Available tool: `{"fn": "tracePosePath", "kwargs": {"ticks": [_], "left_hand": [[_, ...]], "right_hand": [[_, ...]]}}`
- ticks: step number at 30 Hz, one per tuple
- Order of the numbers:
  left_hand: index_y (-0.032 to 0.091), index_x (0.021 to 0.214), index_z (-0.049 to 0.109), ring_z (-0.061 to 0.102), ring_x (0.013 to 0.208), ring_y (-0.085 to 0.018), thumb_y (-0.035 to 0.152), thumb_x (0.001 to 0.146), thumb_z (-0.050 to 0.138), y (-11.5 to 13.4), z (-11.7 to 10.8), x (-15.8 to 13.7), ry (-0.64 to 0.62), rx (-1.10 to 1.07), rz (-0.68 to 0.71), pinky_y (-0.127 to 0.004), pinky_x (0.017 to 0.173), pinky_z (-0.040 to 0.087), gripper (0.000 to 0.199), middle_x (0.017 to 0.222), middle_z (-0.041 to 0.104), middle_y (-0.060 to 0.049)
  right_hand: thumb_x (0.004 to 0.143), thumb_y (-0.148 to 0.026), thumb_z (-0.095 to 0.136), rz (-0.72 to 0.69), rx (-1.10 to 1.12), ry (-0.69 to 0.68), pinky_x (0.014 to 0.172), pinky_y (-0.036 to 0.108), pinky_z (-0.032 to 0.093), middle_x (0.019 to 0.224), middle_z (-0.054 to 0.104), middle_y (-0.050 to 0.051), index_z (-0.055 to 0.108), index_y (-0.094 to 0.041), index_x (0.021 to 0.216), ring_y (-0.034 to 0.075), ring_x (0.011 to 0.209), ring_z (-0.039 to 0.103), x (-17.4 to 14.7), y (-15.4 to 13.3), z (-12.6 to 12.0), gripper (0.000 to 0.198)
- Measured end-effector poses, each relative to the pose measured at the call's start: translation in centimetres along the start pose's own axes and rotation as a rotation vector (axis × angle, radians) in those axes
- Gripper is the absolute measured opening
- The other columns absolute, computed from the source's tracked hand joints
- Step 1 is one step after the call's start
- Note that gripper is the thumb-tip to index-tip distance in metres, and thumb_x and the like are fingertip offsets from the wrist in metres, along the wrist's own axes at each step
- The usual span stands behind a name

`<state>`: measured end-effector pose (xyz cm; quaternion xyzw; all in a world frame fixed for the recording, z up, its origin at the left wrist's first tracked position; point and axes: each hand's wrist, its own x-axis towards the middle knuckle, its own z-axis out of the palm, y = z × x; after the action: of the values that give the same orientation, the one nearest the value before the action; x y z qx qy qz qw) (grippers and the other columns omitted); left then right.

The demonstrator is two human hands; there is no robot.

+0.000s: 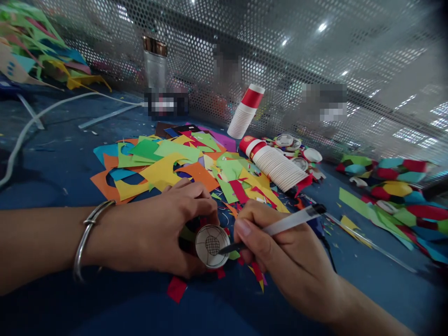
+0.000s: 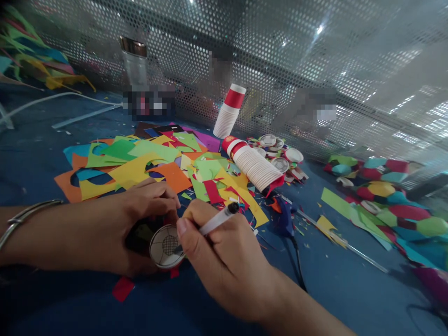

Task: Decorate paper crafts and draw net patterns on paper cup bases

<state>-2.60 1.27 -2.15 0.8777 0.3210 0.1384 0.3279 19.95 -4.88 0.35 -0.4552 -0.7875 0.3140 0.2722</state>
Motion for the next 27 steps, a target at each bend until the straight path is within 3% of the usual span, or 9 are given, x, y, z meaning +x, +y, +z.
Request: {"fn": "tracePosePath", "kwargs": {"ticks": [7,12,27], "left_hand": [[0.029,0.102,0.07,0.057,0.099,-0.024,0.05,0.071,0.084,0.3,-0.3,0.0,-0.027,-0.013,-0.03,-0.035,0.082,0.048,0.039,0.108,0.059,-0.002],[0.029,0.103,0.07,0.057,0.103,-0.025,0.046,0.07,0.085,0.7,-0.5,0.1,-0.056,0.016,-0.076,-0.035,0.086,0.049,0.04,0.11,0.059,-0.002],[0.031,0.106,0.069,0.055,0.102,-0.026,0.046,0.071,0.085,-0.2,0.2,-0.2,0.015,0.042,0.004,-0.038,0.085,0.051,0.042,0.11,0.058,-0.001]], "right_hand": [[0.11,-0.036,0.044,0.01,0.027,-0.022,0.049,0.019,0.038,0.064,0.052,-0.006,0.053,-0.021,0.078,0.005,0.053,0.05,0.0,0.0,-0.2,0.037],[0.111,-0.038,0.044,0.021,0.033,0.094,0.045,0.019,0.037,0.064,0.053,-0.006,0.058,-0.021,0.08,0.006,0.053,0.051,-0.1,0.2,0.0,0.038],[0.109,-0.026,0.044,-0.094,-0.075,0.104,0.05,0.02,0.037,0.064,0.05,-0.007,0.054,-0.021,0.08,0.006,0.054,0.044,0.3,0.3,0.2,0.031]]}}
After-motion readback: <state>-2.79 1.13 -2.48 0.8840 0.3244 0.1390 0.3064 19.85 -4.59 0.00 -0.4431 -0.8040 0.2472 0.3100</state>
